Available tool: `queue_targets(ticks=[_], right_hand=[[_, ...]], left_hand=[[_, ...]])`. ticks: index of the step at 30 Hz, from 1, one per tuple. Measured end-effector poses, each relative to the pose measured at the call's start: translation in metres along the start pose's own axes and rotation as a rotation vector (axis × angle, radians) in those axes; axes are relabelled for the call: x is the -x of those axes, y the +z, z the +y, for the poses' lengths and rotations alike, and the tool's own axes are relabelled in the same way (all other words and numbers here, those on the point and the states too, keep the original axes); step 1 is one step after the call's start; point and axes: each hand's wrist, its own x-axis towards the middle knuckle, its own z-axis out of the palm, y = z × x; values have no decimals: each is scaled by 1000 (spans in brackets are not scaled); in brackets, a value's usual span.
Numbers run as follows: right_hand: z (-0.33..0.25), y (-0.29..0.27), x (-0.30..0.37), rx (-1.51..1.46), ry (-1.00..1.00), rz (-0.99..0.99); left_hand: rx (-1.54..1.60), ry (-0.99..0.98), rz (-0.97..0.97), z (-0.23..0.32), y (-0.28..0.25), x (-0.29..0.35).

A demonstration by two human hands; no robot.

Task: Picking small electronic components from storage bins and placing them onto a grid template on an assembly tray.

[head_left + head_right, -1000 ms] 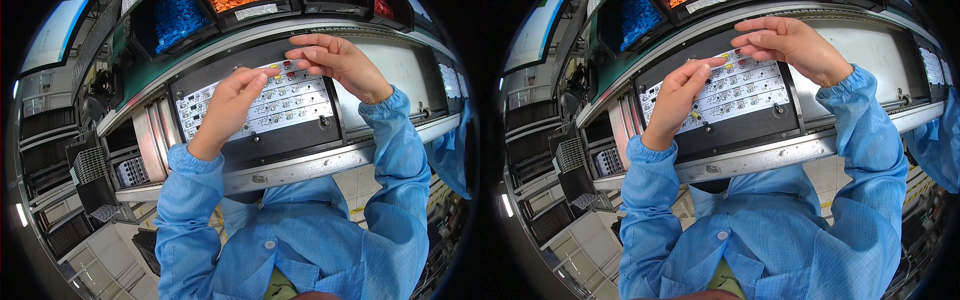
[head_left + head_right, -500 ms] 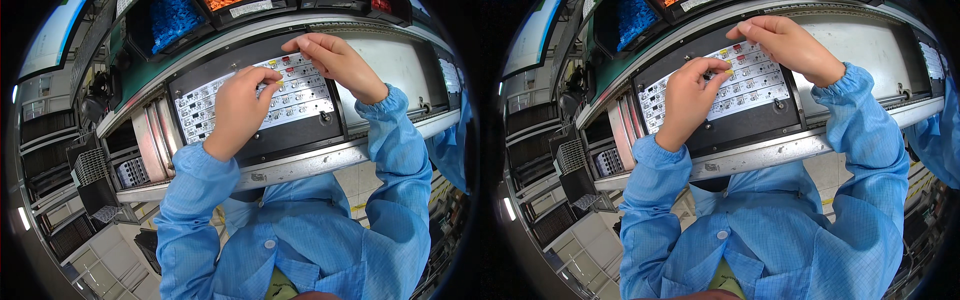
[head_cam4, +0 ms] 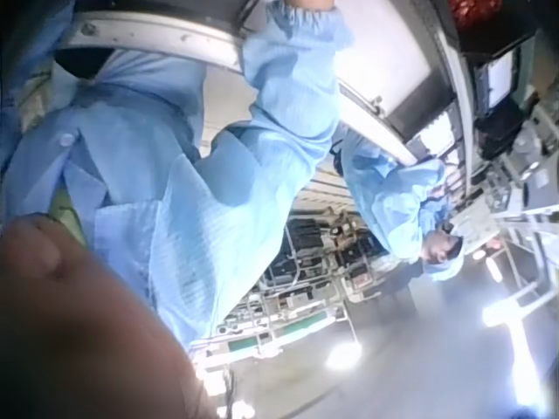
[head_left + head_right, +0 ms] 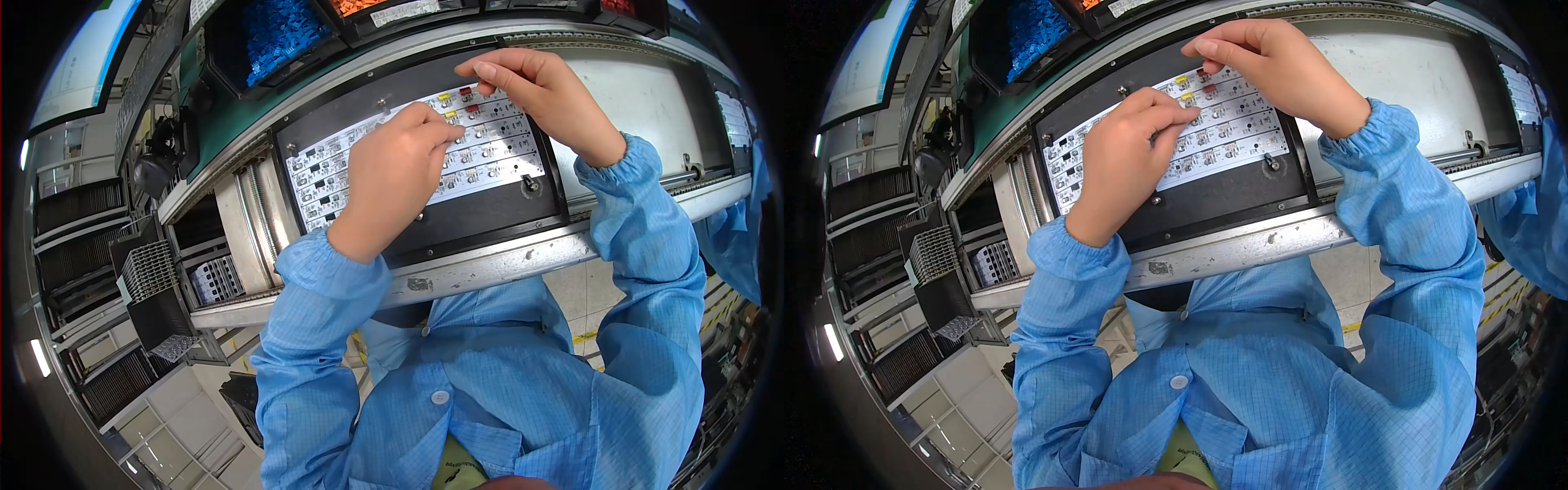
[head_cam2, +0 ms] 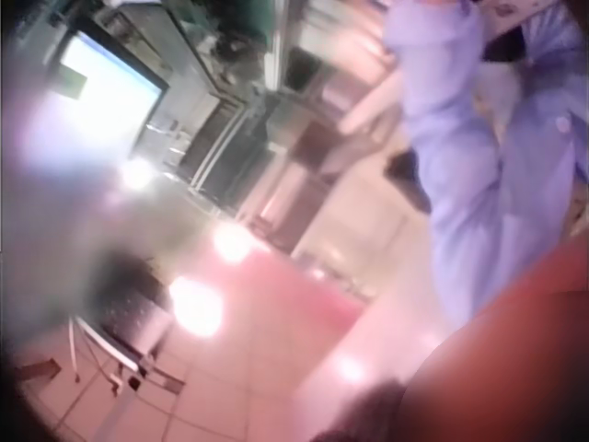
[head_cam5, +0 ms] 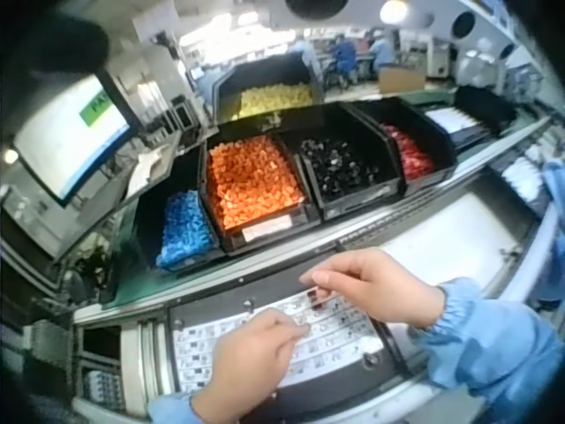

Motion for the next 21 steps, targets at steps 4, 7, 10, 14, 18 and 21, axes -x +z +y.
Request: queue_targets(ticks=[4, 7, 10, 14, 18, 21], right_hand=[[-4, 3, 17, 133, -95, 39], [-16, 7, 34, 220, 16, 64], [-16, 6, 41, 404, -123, 26], [-3, 12, 38, 483, -314, 102], [-4, 17, 37, 496, -250, 134], [-2, 15, 38, 550, -282, 136]], left_hand=[[66, -26, -1, 2, -17, 7], [57, -116, 19, -11, -48, 22], [53, -232, -194, -15, -68, 37], [50, -218, -208, -8, -60, 47], [38, -184, -180, -9, -54, 49], [66, -271, -172, 1, -53, 44]])
